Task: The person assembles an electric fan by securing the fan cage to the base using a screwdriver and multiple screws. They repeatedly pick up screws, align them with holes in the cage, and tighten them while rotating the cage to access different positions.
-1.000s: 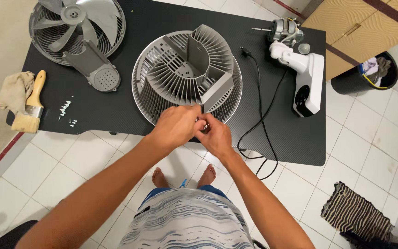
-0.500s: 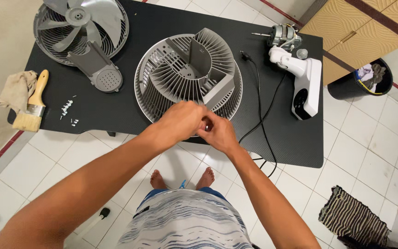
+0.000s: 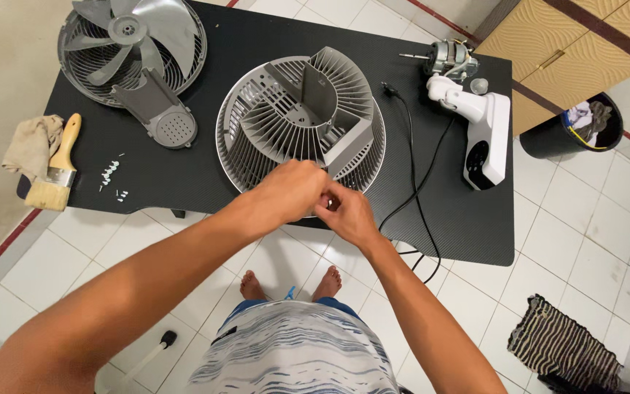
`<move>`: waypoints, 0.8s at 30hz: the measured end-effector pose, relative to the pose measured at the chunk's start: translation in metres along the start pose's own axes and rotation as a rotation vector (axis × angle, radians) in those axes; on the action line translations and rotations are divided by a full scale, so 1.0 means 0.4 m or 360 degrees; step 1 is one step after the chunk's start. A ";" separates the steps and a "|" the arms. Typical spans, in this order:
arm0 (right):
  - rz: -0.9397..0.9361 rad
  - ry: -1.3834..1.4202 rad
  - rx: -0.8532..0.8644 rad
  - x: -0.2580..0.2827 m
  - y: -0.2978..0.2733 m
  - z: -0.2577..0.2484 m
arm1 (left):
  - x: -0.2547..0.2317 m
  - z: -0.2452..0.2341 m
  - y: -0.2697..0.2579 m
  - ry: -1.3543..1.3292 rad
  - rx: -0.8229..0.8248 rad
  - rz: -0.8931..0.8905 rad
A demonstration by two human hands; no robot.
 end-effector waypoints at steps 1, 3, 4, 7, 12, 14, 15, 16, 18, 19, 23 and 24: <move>0.0058 -0.0033 0.0025 -0.004 0.000 -0.002 | -0.001 -0.002 -0.003 0.0004 -0.0063 0.0078; 0.0172 -0.0099 0.0075 -0.009 0.004 0.003 | -0.009 -0.004 -0.012 0.0015 -0.0191 0.0232; 0.0116 -0.0066 -0.0002 -0.009 0.005 0.004 | -0.013 -0.001 -0.012 -0.0044 -0.0143 0.0083; 0.0009 -0.0019 -0.0158 -0.002 0.003 0.014 | -0.027 0.009 -0.008 -0.0096 -0.0035 -0.0187; 0.0054 0.0103 0.0025 0.003 -0.002 0.002 | -0.015 0.004 -0.001 0.0063 0.0157 -0.0180; 0.0068 0.0057 0.0104 0.003 -0.002 -0.006 | -0.009 -0.004 0.000 0.0066 0.0060 -0.0045; 0.0076 0.0032 0.0140 0.002 -0.003 -0.008 | -0.010 -0.007 0.001 0.0068 0.0011 0.0027; 0.0090 0.0012 0.0072 0.003 -0.004 -0.009 | -0.013 -0.010 0.002 0.0038 -0.0059 0.0050; 0.0112 -0.0029 -0.0063 0.008 -0.002 -0.004 | -0.018 -0.014 0.000 -0.0021 -0.0203 0.0092; 0.0101 -0.0060 -0.0114 0.013 -0.001 0.001 | -0.019 -0.013 0.000 -0.0034 -0.0111 -0.0019; 0.0070 -0.0168 -0.0172 0.021 -0.004 0.002 | -0.023 -0.007 0.003 -0.0032 0.0076 -0.0169; 0.0064 -0.0189 -0.0150 0.022 -0.005 -0.001 | -0.022 -0.008 0.003 -0.0017 0.0077 -0.0134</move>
Point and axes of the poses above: each hand's wrist, its own y-axis towards the middle knuckle, its own z-axis out of the palm, x = y × z, the point moved 1 cm from there along y, towards the middle knuckle, and after that the axes turned 9 degrees about x, right-handed, at the moved point
